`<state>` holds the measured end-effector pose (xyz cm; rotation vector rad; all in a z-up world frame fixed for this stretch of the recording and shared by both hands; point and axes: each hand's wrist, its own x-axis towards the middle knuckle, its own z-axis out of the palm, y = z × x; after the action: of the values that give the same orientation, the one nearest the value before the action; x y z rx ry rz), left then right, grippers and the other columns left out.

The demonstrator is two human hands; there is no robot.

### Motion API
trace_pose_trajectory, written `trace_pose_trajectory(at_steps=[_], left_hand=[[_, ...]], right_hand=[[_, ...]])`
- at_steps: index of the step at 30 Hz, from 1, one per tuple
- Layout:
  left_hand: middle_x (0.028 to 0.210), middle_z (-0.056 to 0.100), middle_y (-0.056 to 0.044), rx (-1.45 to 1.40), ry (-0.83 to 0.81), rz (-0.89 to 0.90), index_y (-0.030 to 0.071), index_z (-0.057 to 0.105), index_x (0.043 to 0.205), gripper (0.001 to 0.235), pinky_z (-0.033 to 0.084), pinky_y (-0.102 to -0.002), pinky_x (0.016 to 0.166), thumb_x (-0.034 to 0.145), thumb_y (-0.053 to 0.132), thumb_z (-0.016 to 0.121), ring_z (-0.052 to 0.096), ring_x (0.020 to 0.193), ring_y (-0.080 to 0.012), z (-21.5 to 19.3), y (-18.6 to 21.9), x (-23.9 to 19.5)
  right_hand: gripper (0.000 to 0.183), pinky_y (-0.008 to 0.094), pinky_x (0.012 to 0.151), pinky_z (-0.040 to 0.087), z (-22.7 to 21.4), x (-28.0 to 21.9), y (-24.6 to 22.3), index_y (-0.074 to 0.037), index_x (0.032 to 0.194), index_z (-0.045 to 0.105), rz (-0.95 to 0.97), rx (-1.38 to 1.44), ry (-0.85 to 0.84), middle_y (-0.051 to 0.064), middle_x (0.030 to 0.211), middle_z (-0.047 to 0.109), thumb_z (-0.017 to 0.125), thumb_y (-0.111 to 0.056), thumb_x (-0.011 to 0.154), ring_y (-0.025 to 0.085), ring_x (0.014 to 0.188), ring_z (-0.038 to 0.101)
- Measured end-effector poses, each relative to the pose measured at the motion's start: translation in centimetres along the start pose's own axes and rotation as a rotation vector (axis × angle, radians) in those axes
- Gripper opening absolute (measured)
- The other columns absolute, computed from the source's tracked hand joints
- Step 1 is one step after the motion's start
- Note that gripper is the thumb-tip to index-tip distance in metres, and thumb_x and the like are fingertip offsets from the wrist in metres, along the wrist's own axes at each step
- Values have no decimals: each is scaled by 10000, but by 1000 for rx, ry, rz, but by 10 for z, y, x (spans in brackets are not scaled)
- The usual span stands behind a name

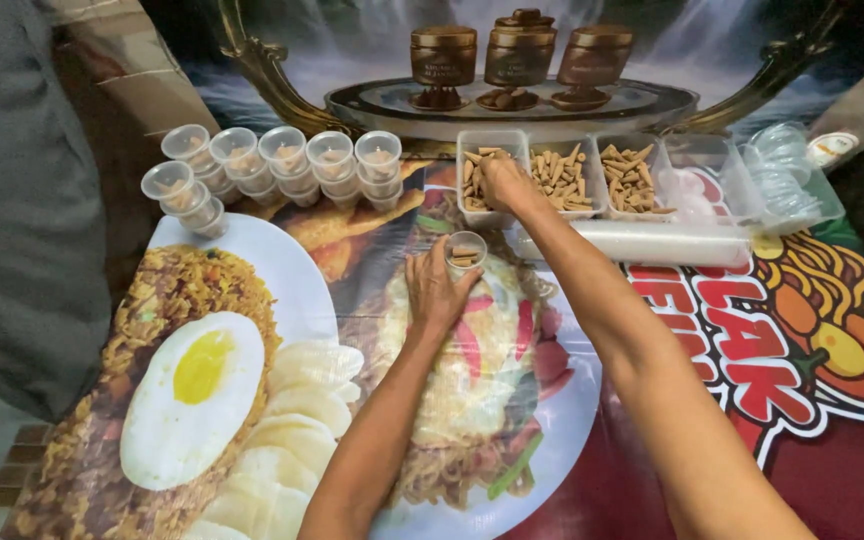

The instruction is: Packaging incense sticks by placing them into small plastic cups and then into plastic bags.

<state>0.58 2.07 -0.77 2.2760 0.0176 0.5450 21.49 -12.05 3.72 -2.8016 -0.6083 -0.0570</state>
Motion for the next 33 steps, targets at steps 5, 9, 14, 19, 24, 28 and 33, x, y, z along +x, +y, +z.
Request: trace_pose_trajectory(at_steps=[5, 9, 14, 19, 24, 28, 33], left_hand=[[1253, 695, -144, 22, 10, 1, 109, 509, 1423, 819, 277, -607, 1182, 744, 378, 879, 619, 1220, -324, 3, -3, 1], [1253, 694, -142, 19, 14, 5, 109, 506, 1426, 832, 281, -602, 1178, 738, 386, 882, 617, 1217, -323, 11, -12, 3], [1240, 700, -137, 20, 25, 13, 116, 519, 1414, 830, 283, -599, 1175, 722, 387, 890, 622, 1198, -324, 14, -15, 4], [1213, 714, -132, 6, 10, 25, 118, 529, 1409, 830, 274, -596, 1174, 717, 395, 893, 627, 1165, -329, 14, -14, 5], [1183, 729, -106, -46, -71, 110, 149, 566, 1389, 835, 352, -557, 1129, 667, 377, 920, 619, 1159, -318, 8, -3, 3], [1175, 732, -107, -123, -137, 149, 156, 566, 1386, 846, 386, -529, 1113, 647, 346, 933, 605, 1181, -331, 10, 2, -2], [1155, 744, -59, -145, -175, 153, 192, 582, 1360, 832, 413, -486, 1100, 626, 372, 932, 599, 1196, -298, 20, 6, -9]], right_hand=[[269, 529, 888, 591, 14, 14, 9, -93, 1118, 714, 3, 14, 26, 181, 1167, 591, 669, -253, 906, 442, 1047, 697], [363, 501, 915, 583, 36, 35, 30, -135, 1131, 685, -24, 81, 73, 149, 1148, 604, 773, -303, 821, 404, 1091, 686], [199, 512, 854, 594, 8, 7, 7, -66, 1045, 733, -132, 86, 128, 201, 987, 696, 727, -177, 880, 416, 997, 718], [134, 523, 798, 597, -7, -12, 3, -130, 1019, 729, -206, 141, 249, 185, 967, 686, 605, -145, 970, 429, 934, 713], [116, 457, 826, 576, -47, -85, -15, -185, 1033, 726, -210, 371, 449, 89, 912, 717, 668, -112, 964, 330, 947, 719], [105, 421, 729, 550, -38, -151, -10, -174, 997, 730, -100, 479, 328, 62, 814, 711, 723, -142, 897, 262, 769, 687], [146, 366, 705, 538, -26, -198, -14, -159, 993, 722, -81, 499, 328, 51, 867, 696, 750, -90, 868, 214, 744, 645]])
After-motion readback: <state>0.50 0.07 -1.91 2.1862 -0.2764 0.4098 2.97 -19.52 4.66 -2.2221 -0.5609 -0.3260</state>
